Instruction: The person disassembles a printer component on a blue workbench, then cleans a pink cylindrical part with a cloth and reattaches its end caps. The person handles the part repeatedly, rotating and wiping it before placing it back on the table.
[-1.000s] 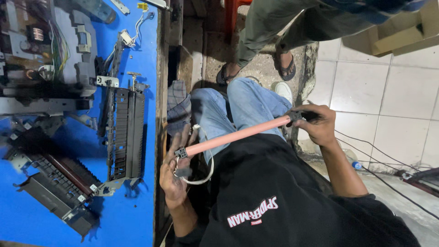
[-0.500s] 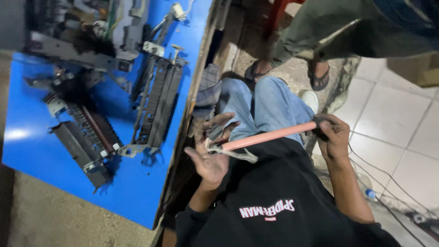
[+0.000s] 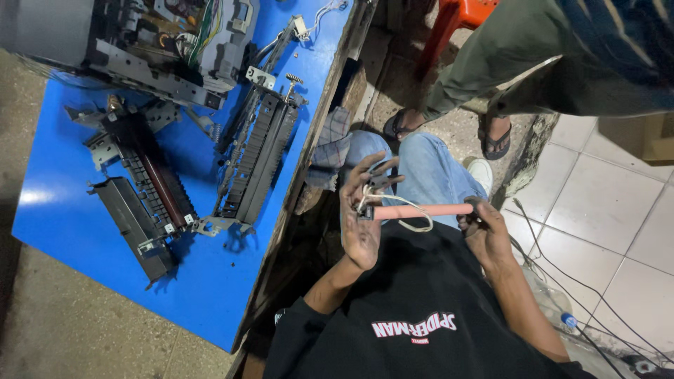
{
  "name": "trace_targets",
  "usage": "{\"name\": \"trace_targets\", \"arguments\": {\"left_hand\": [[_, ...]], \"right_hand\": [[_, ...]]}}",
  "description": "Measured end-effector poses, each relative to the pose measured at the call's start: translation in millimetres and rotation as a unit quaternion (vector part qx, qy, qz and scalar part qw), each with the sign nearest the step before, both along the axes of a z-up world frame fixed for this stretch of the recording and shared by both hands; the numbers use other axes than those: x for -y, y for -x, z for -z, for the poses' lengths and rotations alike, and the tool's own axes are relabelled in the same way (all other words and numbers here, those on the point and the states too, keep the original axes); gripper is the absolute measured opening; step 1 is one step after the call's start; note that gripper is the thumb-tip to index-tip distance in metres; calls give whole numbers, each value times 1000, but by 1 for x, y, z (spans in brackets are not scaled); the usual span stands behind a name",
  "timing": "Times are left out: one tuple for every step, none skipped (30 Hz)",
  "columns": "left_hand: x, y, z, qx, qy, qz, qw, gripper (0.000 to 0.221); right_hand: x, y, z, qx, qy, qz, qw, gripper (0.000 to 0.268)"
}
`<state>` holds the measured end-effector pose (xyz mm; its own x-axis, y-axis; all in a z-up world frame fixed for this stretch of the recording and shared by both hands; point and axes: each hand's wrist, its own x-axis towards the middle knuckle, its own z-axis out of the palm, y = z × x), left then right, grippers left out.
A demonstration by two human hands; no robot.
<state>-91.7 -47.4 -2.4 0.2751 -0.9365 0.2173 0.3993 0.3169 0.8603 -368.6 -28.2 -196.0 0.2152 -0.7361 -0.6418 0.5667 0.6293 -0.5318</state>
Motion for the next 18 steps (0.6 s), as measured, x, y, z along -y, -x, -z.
{"name": "trace_targets", "arguments": {"left_hand": [[0, 2, 2, -3, 13, -6, 1000, 59], [0, 4, 5, 9, 1, -30, 1000, 60], [-1, 6, 8, 20, -11, -54, 998, 61], [-3, 7, 11, 32, -24, -78, 996, 63], [-5, 7, 14, 47, -37, -97, 993, 59], [-8, 5, 15, 62, -50, -115, 990, 56], [-8, 2, 17, 77, -61, -133, 986, 53], [-6, -1, 20, 94, -81, -142, 982, 49], [-8, -5, 21, 111, -106, -150, 977, 45], [-9, -7, 21, 129, -131, -158, 970, 42], [-8, -9, 22, 115, -123, -153, 974, 39], [-6, -11, 22, 100, -115, -149, 977, 36], [-6, -10, 21, 85, -112, -144, 980, 34], [-6, -12, 20, 84, -118, -137, 980, 36], [-3, -14, 18, 83, -120, -130, 981, 37], [-2, -17, 15, 82, -122, -124, 981, 39], [-1, -20, 11, 121, -106, -118, 980, 40], [-1, -23, 7, 160, -89, -112, 977, 42]], "right_hand": [[0, -2, 1, 3, -10, 2, 1000, 30], [0, -5, 2, 8, -6, 4, 1000, 30], [-2, -7, 2, 12, -4, 6, 1000, 30], [-5, -8, 1, 17, -2, 7, 1000, 30], [-5, -9, 1, 17, 1, 7, 1000, 31], [-6, -8, 0, 16, 4, 6, 1000, 32], [-4, -8, 0, 16, 8, 7, 1000, 34], [0, -8, 0, 15, 8, 8, 1000, 33], [-1, -7, -1, 13, 3, 10, 1000, 32], [-2, -7, -1, 11, -2, 11, 1000, 32], [-1, -7, -1, 9, 0, 14, 1000, 32], [1, -8, 0, 7, 2, 17, 1000, 32], [-1, -7, -1, 3, 0, 19, 1000, 32], [-3, -5, -3, 3, -6, 20, 1000, 31], [-1, -6, -4, 3, -9, 20, 1000, 31], [1, -7, -6, 4, -11, 21, 1000, 31], [2, -9, -8, 2, -3, 23, 1000, 30], [3, -12, -11, 0, 5, 26, 1000, 30]]}}
